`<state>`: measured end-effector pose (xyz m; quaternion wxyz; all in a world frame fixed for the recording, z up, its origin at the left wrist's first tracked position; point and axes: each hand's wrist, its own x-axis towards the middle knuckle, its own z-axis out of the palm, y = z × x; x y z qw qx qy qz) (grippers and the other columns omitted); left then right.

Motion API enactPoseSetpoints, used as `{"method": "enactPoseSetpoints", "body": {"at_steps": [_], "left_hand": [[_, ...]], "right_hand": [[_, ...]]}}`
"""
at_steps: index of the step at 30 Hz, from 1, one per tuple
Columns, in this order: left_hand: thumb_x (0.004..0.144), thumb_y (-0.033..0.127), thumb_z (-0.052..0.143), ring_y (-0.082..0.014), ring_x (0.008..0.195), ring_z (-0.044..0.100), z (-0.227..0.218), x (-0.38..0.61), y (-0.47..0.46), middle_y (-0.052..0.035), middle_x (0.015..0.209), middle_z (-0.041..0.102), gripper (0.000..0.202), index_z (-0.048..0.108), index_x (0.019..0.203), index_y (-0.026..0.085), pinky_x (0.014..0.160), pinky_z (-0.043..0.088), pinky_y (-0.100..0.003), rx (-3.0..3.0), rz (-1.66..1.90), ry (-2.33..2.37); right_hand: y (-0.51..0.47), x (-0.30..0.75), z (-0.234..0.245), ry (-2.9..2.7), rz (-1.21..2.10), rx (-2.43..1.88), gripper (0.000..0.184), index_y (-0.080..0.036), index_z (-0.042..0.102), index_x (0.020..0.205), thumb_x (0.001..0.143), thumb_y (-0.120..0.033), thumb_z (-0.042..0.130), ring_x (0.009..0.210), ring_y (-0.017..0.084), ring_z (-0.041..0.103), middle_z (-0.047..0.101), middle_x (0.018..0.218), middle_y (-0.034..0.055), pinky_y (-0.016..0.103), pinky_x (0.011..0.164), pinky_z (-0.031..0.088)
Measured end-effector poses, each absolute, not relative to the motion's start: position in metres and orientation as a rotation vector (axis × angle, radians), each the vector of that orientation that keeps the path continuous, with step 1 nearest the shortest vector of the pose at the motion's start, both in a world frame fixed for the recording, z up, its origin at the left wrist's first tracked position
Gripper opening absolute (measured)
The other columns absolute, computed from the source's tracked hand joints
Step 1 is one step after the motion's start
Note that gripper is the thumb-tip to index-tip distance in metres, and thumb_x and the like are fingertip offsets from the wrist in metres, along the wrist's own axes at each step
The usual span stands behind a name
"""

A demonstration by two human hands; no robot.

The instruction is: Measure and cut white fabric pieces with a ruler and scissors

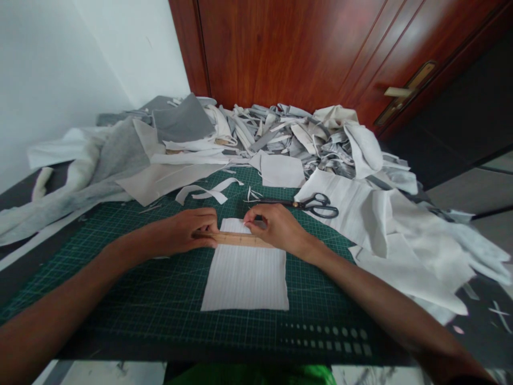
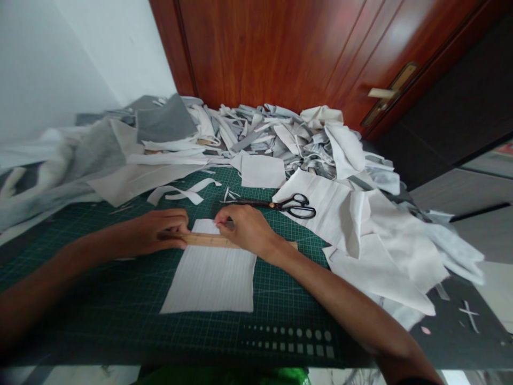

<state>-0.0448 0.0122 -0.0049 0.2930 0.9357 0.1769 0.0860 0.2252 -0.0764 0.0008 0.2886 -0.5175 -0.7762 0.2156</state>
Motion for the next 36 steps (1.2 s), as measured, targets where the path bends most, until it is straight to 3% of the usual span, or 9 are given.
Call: {"method": "enactPoseSetpoints", "body": {"at_steps": [6,13,36], "left_hand": [[0.097,0.039,0.068,-0.0138,0.076,0.057,-0.003,-0.043,0.011,0.0003,0.086,0.06,0.024,0.061,0.085,0.019,0.07,0.041,-0.026,2.467,0.247,0.469],[0.1,0.04,0.065,-0.0151,0.08,0.057,-0.008,-0.045,0.014,-0.0012,0.09,0.06,0.025,0.061,0.087,0.019,0.072,0.041,-0.027,2.484,0.214,0.475],[0.1,0.039,0.064,-0.0149,0.076,0.052,-0.009,-0.043,0.013,-0.0011,0.087,0.056,0.027,0.059,0.083,0.018,0.071,0.038,-0.027,2.472,0.267,0.461]], "right_hand": [[-0.07,0.238,0.012,-2.011,0.521,-1.383,0.008,-0.021,0.075,0.087,0.09,-0.019,0.067,0.062,0.011,0.055,0.076,0.084,-0.0018,0.027,0.063,0.041],[-0.064,0.254,0.026,-1.929,0.539,-1.408,0.007,-0.019,0.075,0.086,0.089,-0.023,0.07,0.057,0.01,0.047,0.067,0.07,-0.0032,0.027,0.059,0.037],[-0.068,0.248,0.015,-2.03,0.592,-1.422,0.007,-0.019,0.078,0.089,0.09,-0.024,0.072,0.06,0.009,0.049,0.072,0.077,-0.0023,0.025,0.062,0.036]]}}
